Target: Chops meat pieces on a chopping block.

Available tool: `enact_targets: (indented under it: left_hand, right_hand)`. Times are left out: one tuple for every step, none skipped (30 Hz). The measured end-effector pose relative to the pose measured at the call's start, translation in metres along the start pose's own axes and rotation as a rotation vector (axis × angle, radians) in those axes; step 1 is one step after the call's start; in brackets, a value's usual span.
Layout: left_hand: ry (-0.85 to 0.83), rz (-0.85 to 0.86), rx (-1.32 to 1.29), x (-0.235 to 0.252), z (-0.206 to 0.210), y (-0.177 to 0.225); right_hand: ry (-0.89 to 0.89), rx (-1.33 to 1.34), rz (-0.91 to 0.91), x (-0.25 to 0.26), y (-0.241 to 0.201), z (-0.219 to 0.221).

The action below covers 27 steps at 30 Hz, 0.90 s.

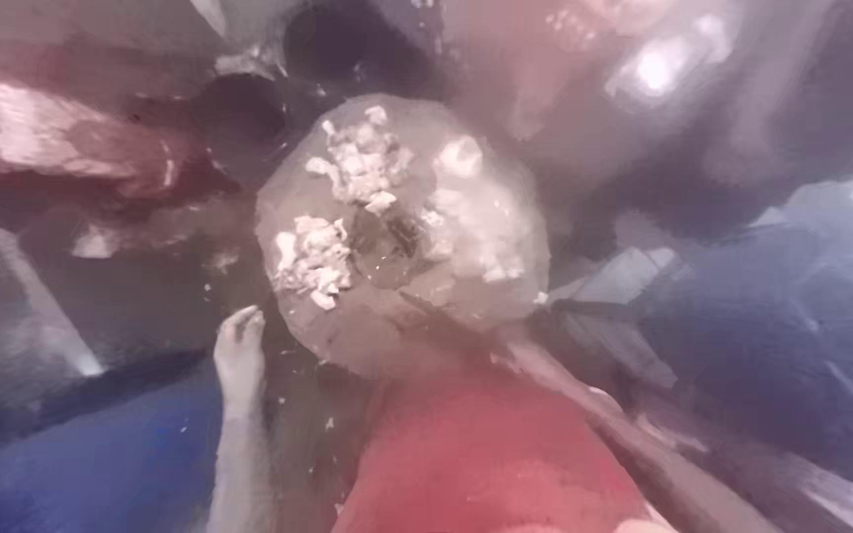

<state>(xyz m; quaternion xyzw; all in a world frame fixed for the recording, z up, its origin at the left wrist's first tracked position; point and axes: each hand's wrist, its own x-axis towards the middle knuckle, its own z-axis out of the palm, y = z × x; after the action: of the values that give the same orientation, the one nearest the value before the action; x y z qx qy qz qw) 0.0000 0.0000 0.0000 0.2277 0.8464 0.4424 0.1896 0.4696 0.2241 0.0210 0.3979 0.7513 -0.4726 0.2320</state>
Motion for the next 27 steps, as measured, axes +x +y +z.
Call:
enact_targets:
  left_hand:
    - [-0.032,0.001,-0.003,0.010,0.015,0.020]
    - [-0.068,0.001,0.000,0.019,0.030,0.046]
    - [-0.110,0.007,0.009,0.028,0.046,0.072]
    - [-0.158,0.027,0.016,0.036,0.062,0.095]
    - [-0.215,0.054,0.019,0.047,0.077,0.113]
    - [-0.271,0.082,0.021,0.058,0.092,0.127]
    - [-0.320,0.097,0.036,0.067,0.108,0.140]
    - [-0.363,0.102,0.058,0.075,0.123,0.154]
    - [-0.402,0.107,0.078,0.083,0.140,0.167]
    - [-0.452,0.119,0.084,0.092,0.158,0.177]
    - [-0.505,0.135,0.092,0.100,0.177,0.183]
    - [-0.557,0.173,0.101,0.110,0.198,0.187]
    - [-0.611,0.210,0.131,0.117,0.221,0.189]
    - [-0.662,0.260,0.193,0.123,0.244,0.189]
    - [-0.707,0.332,0.262,0.128,0.270,0.186]
    - [-0.724,0.424,0.348,0.131,0.293,0.183]
    - [-0.717,0.506,0.450,0.131,0.314,0.183]
    - [-0.678,0.576,0.545,0.128,0.329,0.186]
    - [-0.627,0.599,0.654,0.123,0.340,0.190]
    - [-0.592,0.574,0.743,0.118,0.346,0.197]
    - [-0.575,0.523,0.791,0.115,0.350,0.202]
    - [-0.582,0.476,0.793,0.113,0.351,0.206]
    - [-0.605,0.442,0.775,0.110,0.347,0.209]
    - [-0.621,0.424,0.759,0.109,0.340,0.210]
    - [-0.626,0.416,0.757,0.112,0.330,0.211]
    - [-0.618,0.405,0.739,0.117,0.318,0.214]
    - [-0.595,0.402,0.714,0.120,0.301,0.221]
  right_hand:
    - [-0.026,0.075,-0.030,0.009,-0.001,0.005]
    - [-0.049,0.162,-0.040,0.018,-0.001,0.010]
    - [-0.064,0.269,-0.031,0.027,0.000,0.014]
    - [-0.062,0.368,-0.016,0.034,0.002,0.017]
    - [-0.047,0.441,0.012,0.038,0.003,0.015]
    - [-0.013,0.499,0.045,0.038,0.004,0.011]
    - [0.043,0.556,0.079,0.037,0.006,0.010]
    - [0.111,0.578,0.124,0.036,0.007,0.008]
    - [0.172,0.555,0.163,0.034,0.007,0.004]
    - [0.217,0.493,0.185,0.029,0.005,-0.003]
    - [0.243,0.413,0.172,0.023,0.007,-0.009]
    - [0.250,0.342,0.141,0.018,0.012,-0.014]
    - [0.228,0.287,0.104,0.013,0.018,-0.016]
    - [0.186,0.224,0.079,0.009,0.027,-0.015]
    - [0.165,0.168,0.046,0.009,0.036,-0.011]
    - [0.155,0.096,0.017,0.011,0.043,-0.005]
    - [0.146,0.020,0.005,0.012,0.045,-0.001]
    - [0.154,-0.031,0.001,0.012,0.043,0.001]
    - [0.170,-0.060,0.005,0.011,0.038,0.002]
    - [0.181,-0.087,0.010,0.012,0.039,0.005]
    - [0.202,-0.093,0.004,0.012,0.038,0.008]
    - [0.225,-0.091,-0.010,0.014,0.040,0.009]
    - [0.236,-0.091,-0.016,0.015,0.040,0.010]
    - [0.225,-0.095,-0.014,0.014,0.039,0.009]
    - [0.210,-0.103,-0.008,0.014,0.036,0.006]
    - [0.198,-0.104,0.000,0.015,0.036,0.003]
    - [0.162,-0.092,0.024,0.015,0.035,0.000]
